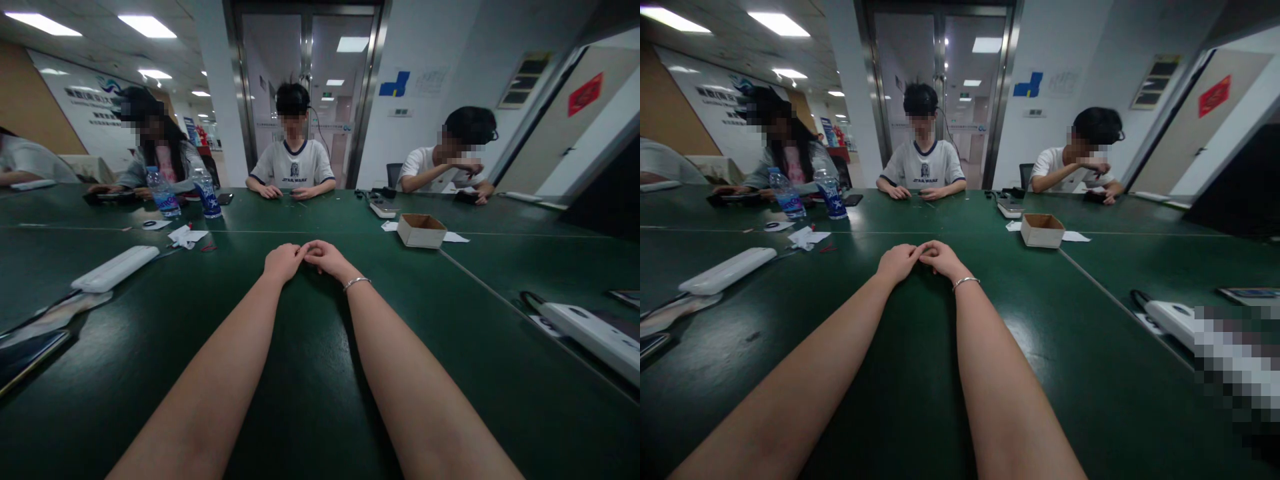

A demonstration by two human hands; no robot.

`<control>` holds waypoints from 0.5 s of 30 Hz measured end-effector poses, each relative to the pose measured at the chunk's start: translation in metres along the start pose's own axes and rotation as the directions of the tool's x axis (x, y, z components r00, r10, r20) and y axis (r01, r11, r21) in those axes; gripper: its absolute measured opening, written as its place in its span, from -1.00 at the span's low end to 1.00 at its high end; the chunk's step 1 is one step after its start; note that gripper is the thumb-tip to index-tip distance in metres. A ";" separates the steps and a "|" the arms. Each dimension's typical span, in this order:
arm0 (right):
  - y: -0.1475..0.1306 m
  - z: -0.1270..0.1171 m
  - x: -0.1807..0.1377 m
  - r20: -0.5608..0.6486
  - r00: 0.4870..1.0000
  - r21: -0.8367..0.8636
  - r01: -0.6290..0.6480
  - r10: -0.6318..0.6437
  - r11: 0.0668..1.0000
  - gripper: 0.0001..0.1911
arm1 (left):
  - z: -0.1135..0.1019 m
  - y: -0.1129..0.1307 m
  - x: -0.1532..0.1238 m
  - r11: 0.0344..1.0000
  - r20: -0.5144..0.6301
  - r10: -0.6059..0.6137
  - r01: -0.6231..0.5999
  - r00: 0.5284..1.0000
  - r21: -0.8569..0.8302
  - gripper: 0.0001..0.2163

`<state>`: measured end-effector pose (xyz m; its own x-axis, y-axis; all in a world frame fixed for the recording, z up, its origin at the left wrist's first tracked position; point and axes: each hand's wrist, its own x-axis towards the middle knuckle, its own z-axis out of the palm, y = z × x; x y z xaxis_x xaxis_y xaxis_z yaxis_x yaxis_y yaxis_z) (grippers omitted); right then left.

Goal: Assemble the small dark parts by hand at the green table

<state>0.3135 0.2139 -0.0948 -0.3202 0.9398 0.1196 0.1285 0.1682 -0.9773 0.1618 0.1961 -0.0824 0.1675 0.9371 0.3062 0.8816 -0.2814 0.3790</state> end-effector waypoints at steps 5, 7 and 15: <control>0.007 0.009 0.000 -0.109 0.993 -0.196 0.022 -0.044 0.980 -0.59 | 0.006 0.005 -0.002 0.997 -0.013 0.081 -0.082 0.997 -0.009 -0.60; 0.009 0.013 -0.001 -0.149 0.984 -0.310 0.045 -0.095 0.950 -0.53 | 0.011 0.000 0.001 0.987 -0.032 0.102 -0.105 0.994 -0.121 -0.68; -0.004 0.022 -0.030 -0.171 0.985 -0.357 -0.031 -0.033 0.934 -0.29 | 0.009 -0.022 -0.003 0.764 0.114 -0.050 0.111 0.992 -0.636 -0.80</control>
<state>0.3017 0.1783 -0.0988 -0.1591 0.9708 0.1796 0.4648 0.2342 -0.8539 0.1460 0.2015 -0.0990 0.1725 0.9673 0.1858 0.4111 -0.2421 0.8789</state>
